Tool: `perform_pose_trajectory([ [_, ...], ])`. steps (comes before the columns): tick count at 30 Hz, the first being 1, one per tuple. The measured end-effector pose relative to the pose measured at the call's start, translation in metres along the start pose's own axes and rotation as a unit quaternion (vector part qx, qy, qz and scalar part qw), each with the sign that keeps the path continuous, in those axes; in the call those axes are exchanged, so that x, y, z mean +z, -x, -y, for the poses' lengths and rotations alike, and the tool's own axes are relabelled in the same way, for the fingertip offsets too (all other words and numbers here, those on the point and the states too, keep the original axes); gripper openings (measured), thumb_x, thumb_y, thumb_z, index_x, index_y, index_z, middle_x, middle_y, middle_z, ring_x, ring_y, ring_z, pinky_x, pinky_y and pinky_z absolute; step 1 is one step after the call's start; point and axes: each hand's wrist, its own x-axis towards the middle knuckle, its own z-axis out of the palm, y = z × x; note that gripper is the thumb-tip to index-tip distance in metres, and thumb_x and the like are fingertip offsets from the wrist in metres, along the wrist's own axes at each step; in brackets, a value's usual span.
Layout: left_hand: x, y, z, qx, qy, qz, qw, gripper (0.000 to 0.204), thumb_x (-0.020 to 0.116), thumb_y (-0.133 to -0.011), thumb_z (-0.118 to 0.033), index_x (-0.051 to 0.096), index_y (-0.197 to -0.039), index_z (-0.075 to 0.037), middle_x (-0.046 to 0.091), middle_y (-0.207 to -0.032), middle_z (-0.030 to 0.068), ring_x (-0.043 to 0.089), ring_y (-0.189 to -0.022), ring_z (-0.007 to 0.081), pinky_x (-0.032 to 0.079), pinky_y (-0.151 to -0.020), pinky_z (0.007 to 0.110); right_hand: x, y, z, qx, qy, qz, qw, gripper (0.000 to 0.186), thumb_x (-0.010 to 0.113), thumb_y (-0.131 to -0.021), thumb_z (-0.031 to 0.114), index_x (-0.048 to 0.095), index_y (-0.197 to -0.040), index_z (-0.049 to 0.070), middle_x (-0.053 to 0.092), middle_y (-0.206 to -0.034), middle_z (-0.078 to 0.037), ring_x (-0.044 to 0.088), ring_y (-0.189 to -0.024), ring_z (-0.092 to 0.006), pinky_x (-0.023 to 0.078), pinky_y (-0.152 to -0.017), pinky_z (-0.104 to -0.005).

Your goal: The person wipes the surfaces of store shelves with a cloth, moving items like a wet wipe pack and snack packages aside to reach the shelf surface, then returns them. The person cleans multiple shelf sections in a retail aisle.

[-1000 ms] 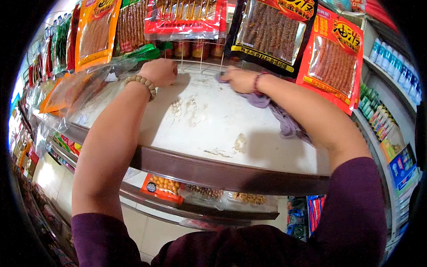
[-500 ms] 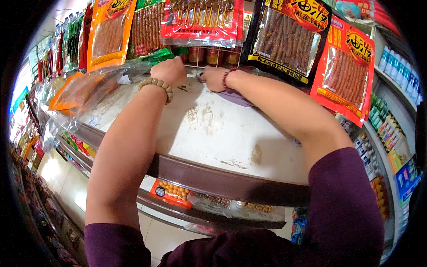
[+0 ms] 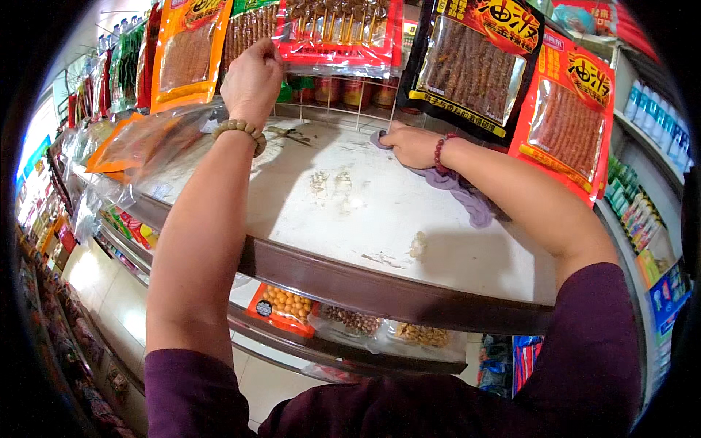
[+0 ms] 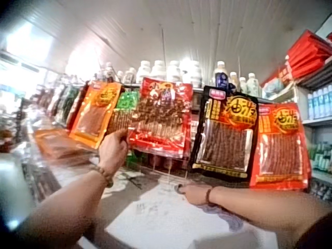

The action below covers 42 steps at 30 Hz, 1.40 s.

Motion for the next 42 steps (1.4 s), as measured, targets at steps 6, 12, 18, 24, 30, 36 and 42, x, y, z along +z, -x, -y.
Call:
perform_pose_trajectory([
  [6,-0.005,-0.007,-0.01,0.085,0.192,-0.199,0.957,0.014,0.045,-0.085,-0.012,0.056,-0.093,-0.008,0.062,-0.089,0.0093,0.059,-0.086,0.0297,0.046,-0.075,0.041,0.001,-0.06,0.017,-0.039,-0.001,-0.002,0.999,0.026,0.042,-0.08,0.002,0.058,-0.102,-0.001,0.053,-0.103,-0.024,0.052,-0.104,-0.0396,0.041,-0.089,-0.0444],
  [12,-0.004,-0.004,-0.022,0.125,0.214,-0.194,0.949,0.015,0.046,-0.083,-0.01,0.056,-0.093,-0.007,0.061,-0.087,0.0084,0.058,-0.086,0.028,0.046,-0.076,0.039,0.021,-0.185,0.036,-0.107,0.128,0.008,0.986,0.031,0.049,-0.072,0.006,0.065,-0.098,-0.001,0.065,-0.096,-0.025,0.064,-0.089,-0.0354,0.05,-0.078,-0.0437],
  [18,-0.007,-0.004,-0.014,0.128,0.192,-0.165,0.959,0.015,0.047,-0.083,-0.009,0.056,-0.094,-0.007,0.062,-0.087,0.0086,0.059,-0.083,0.0269,0.047,-0.074,0.038,0.001,-0.213,0.073,-0.095,0.145,0.032,0.984,0.03,0.049,-0.072,0.008,0.067,-0.095,-0.002,0.065,-0.099,-0.024,0.064,-0.09,-0.0344,0.05,-0.078,-0.0424],
  [24,-0.011,-0.011,0.005,0.112,0.205,-0.177,0.956,0.013,0.051,-0.083,-0.009,0.059,-0.093,-0.007,0.062,-0.081,0.008,0.06,-0.074,0.0251,0.048,-0.069,0.034,-0.004,-0.123,0.06,-0.026,0.124,0.065,0.99,0.038,0.047,-0.075,0.004,0.06,-0.111,-0.001,0.057,-0.112,-0.024,0.057,-0.104,-0.0361,0.046,-0.089,-0.0431],
  [30,-0.005,-0.002,-0.018,0.141,0.213,-0.145,0.956,0.013,0.051,-0.081,-0.008,0.059,-0.091,-0.008,0.063,-0.084,0.0064,0.061,-0.075,0.0235,0.048,-0.069,0.034,-0.015,-0.032,0.033,0.032,0.048,0.054,0.997,0.035,0.046,-0.077,0.001,0.057,-0.108,-0.01,0.049,-0.121,-0.028,0.053,-0.111,-0.0392,0.043,-0.094,-0.0435],
  [36,-0.009,-0.001,-0.022,0.107,0.24,-0.112,0.958,0.013,0.052,-0.08,-0.006,0.059,-0.09,-0.008,0.062,-0.085,0.0058,0.06,-0.074,0.0226,0.048,-0.069,0.034,0.0,-0.113,0.054,-0.054,0.114,0.042,0.991,0.034,0.048,-0.074,0.005,0.061,-0.105,-0.005,0.056,-0.113,-0.027,0.056,-0.107,-0.0371,0.044,-0.092,-0.042],
  [42,0.005,0.001,-0.034,0.095,0.251,-0.084,0.96,0.012,0.052,-0.08,-0.009,0.059,-0.089,-0.009,0.061,-0.082,0.0049,0.059,-0.071,0.0217,0.048,-0.066,0.035,0.039,-0.25,0.035,-0.104,0.215,-0.01,0.971,0.032,0.057,-0.067,0.009,0.069,-0.093,-0.004,0.067,-0.098,-0.021,0.065,-0.092,-0.0324,0.051,-0.078,-0.0406],
])
